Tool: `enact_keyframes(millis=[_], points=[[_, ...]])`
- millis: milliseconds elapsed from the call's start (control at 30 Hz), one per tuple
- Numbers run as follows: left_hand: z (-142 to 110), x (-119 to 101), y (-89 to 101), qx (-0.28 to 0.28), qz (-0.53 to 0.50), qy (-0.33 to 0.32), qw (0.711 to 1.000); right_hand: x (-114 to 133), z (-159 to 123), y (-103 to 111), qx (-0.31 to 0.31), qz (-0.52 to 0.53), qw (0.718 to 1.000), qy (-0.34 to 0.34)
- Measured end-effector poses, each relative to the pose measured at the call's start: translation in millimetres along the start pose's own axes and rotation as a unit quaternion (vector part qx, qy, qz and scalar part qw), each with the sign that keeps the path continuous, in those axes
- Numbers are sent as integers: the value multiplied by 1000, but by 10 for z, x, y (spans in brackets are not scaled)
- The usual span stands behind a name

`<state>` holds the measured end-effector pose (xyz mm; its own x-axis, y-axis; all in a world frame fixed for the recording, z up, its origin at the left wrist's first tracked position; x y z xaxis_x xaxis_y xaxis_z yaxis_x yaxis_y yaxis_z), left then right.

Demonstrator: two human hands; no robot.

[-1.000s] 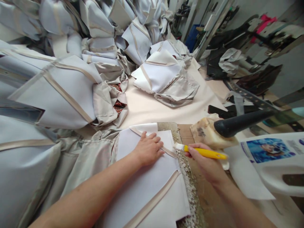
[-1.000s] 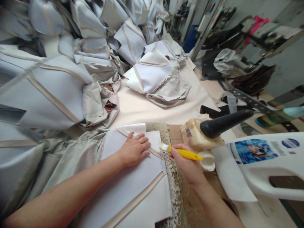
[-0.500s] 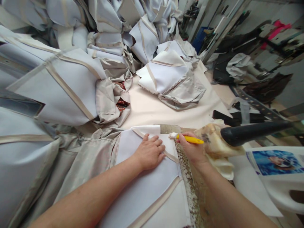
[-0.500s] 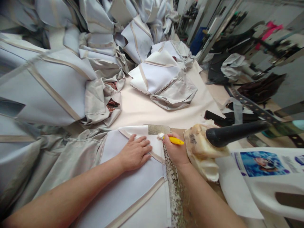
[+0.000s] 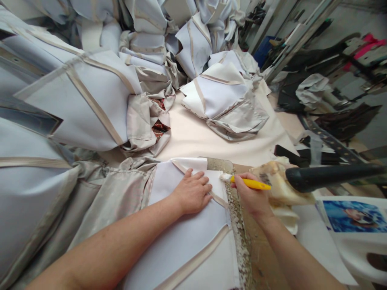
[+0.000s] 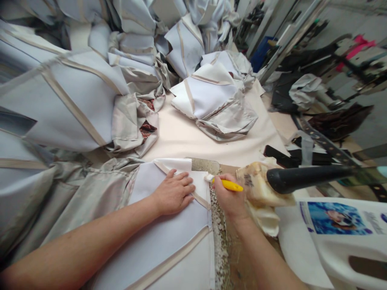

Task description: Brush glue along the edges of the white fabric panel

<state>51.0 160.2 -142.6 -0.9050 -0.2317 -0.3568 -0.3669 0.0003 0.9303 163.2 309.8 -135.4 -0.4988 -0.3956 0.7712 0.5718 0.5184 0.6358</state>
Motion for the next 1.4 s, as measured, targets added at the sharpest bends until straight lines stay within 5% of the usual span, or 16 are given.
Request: enact_keyframes(millis=[433, 767, 967, 1400], points=[[-9, -1, -3, -5, 17, -3, 1000, -52, 101, -87, -8, 33, 999, -37], [-10, -6, -17, -11, 28, -6, 1000, -42, -457, 153, 76, -7, 990, -120], [-4, -7, -33, -18, 28, -7, 999, -15, -360, 184, 31, 18, 996, -85], [-2, -7, -50, -23, 33, -11, 999, -103, -607, 196, 106, 24, 989, -98]])
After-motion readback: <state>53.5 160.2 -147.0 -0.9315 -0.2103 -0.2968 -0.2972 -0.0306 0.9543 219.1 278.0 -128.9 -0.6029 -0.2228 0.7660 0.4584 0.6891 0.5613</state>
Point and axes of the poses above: each hand's wrist, its own z-axis towards the middle knuckle, its own y-axis out of the back of the hand, x = y × z, the point moved 3 cm from there along z, towards the middle knuckle, and after that the axes turned 6 degrees about y, right-handed, at the moved point
